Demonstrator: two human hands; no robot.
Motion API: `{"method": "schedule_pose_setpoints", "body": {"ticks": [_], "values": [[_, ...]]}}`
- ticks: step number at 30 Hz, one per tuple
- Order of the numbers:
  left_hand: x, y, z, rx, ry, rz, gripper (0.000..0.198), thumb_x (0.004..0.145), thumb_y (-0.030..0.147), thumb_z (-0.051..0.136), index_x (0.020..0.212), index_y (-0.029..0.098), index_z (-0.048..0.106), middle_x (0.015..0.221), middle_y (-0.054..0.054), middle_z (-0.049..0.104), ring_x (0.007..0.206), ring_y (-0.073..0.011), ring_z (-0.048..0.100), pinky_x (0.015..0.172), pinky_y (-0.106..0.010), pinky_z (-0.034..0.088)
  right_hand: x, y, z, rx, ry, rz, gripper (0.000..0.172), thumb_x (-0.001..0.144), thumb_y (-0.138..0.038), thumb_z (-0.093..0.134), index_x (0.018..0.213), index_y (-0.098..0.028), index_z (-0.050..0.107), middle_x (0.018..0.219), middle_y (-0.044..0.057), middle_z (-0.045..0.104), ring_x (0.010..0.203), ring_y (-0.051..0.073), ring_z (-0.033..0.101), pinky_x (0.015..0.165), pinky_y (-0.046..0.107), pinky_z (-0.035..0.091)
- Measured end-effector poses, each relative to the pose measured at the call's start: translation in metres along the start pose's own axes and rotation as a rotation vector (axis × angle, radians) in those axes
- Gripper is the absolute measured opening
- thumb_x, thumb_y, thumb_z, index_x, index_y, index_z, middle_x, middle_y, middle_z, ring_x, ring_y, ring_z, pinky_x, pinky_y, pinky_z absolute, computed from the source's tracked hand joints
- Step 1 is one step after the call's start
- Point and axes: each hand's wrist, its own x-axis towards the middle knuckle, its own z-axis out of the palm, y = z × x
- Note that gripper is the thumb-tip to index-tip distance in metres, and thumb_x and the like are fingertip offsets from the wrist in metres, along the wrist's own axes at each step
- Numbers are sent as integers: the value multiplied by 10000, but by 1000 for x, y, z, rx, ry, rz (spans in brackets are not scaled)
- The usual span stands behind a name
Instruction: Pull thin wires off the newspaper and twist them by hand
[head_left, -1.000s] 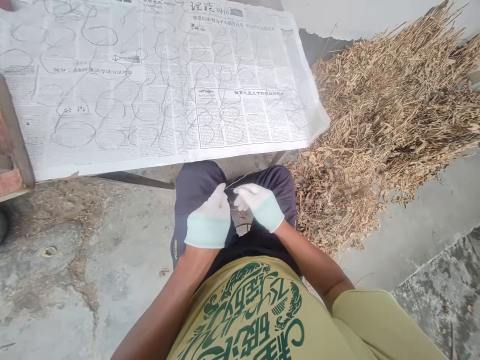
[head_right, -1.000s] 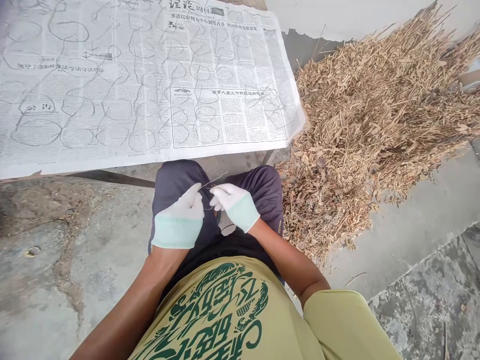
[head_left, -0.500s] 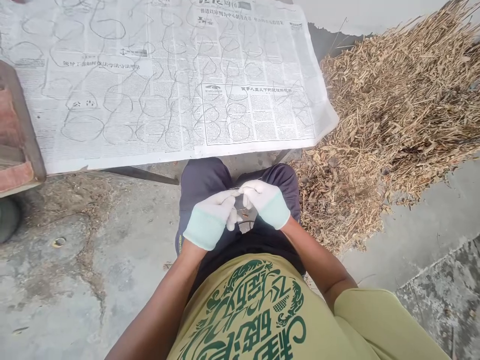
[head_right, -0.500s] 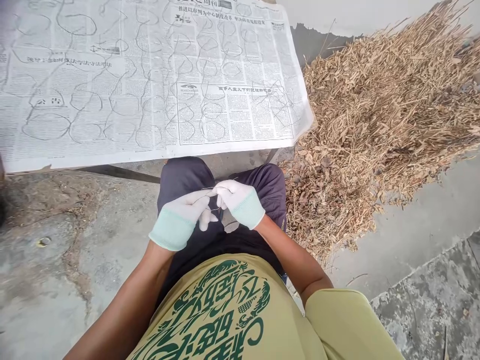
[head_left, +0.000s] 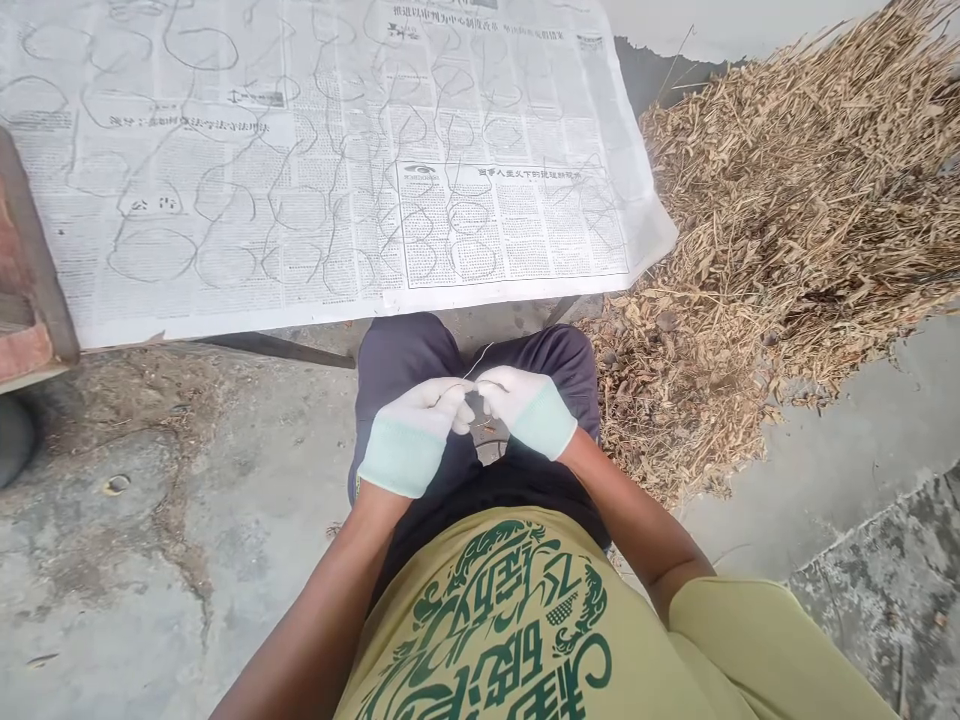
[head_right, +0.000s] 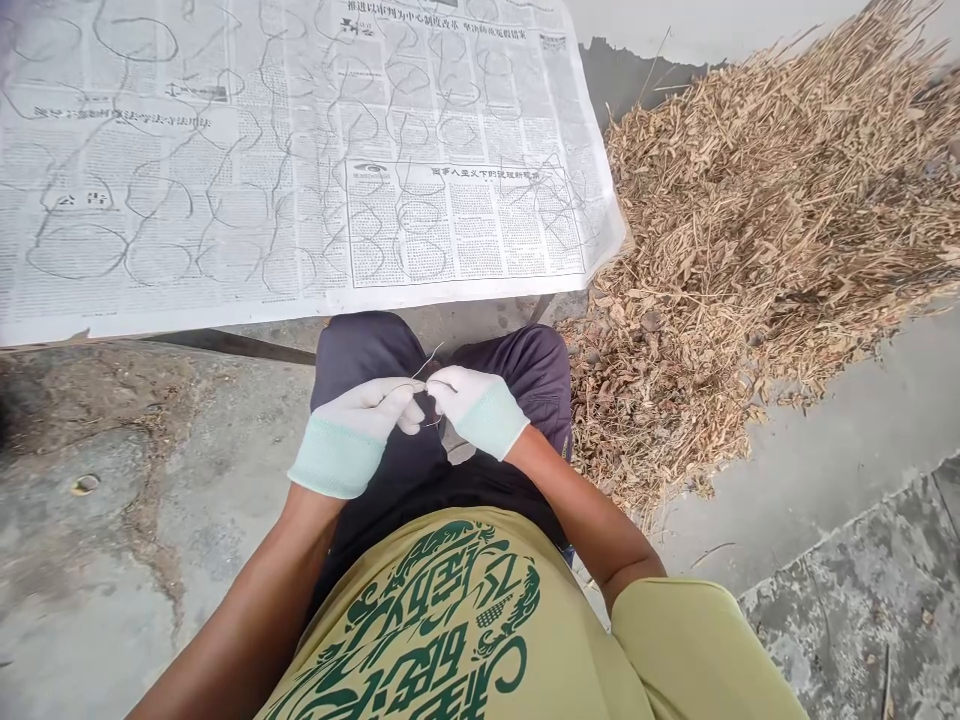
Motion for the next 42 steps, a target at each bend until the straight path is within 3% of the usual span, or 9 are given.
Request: {"method": "schedule_pose_setpoints", "body": {"ticks": [5, 11, 16, 23, 28, 34, 39, 42], "values": [[0, -4, 2, -73, 76, 6, 252, 892, 334, 599, 985, 169, 766, 677, 0, 725, 609, -142, 658, 661, -258, 546, -3, 3, 15, 85, 20, 115, 138, 933, -211, 626, 905, -249, 755, 782, -30, 744, 739, 150, 682, 756, 267, 504], [-3, -15, 9, -222, 113, 38, 293, 929, 405, 634, 1019, 150, 746, 730, -17, 755, 617, -147, 695, 690, -277, 565, -3, -2, 18, 43, 83, 50, 226, 966, -206, 552, 899, -243, 765, 870, -2, 762, 839, 168, 697, 862, 291, 516], [-3, -16, 12, -286, 160, 42, 344, 948, 446, 635, 1061, 140, 747, 783, -51, 793, 679, -173, 749, 763, -307, 597, 0, -2, 17, 188, 221, 141, 262, 976, -253, 513, 995, -243, 774, 761, -12, 725, 674, 155, 671, 757, 291, 547], [0, -12, 10, -294, 61, -44, 466, 953, 502, 617, 1199, 121, 726, 937, -102, 822, 798, -214, 791, 840, -365, 630, 2, 7, 20, 200, 280, 84, 256, 985, -298, 547, 1051, -268, 792, 1070, 8, 783, 827, 171, 730, 815, 295, 590], [2, -21, 10, -340, -27, -51, 530, 949, 448, 639, 1359, 111, 648, 1106, -129, 810, 886, -220, 796, 928, -402, 627, 2, 5, 14, 176, 285, 110, 272, 983, -285, 531, 1061, -240, 788, 963, -12, 784, 672, 129, 701, 792, 263, 592], [2, -21, 10, -393, -3, -108, 757, 914, 338, 681, 1582, 92, 421, 1033, -100, 823, 830, -202, 797, 917, -401, 630, 0, 2, 10, 138, 272, 106, 293, 997, -279, 521, 1075, -232, 800, 970, -5, 793, 696, 133, 720, 812, 256, 597], [4, -19, 8, -428, -43, -122, 598, 816, 430, 792, 1294, 86, 687, 976, -107, 826, 787, -211, 791, 862, -373, 635, 0, 6, 9, 45, 186, 18, 290, 1017, -248, 516, 1070, -236, 801, 1059, 4, 800, 961, 160, 758, 952, 253, 570], [6, -23, 6, -394, -35, -127, 539, 794, 504, 817, 1161, 115, 753, 931, -99, 825, 748, -206, 782, 798, -349, 634, 1, 6, 6, -30, 106, -47, 285, 1026, -206, 519, 1046, -232, 802, 1107, -5, 800, 1035, 151, 748, 1005, 234, 536]]}}
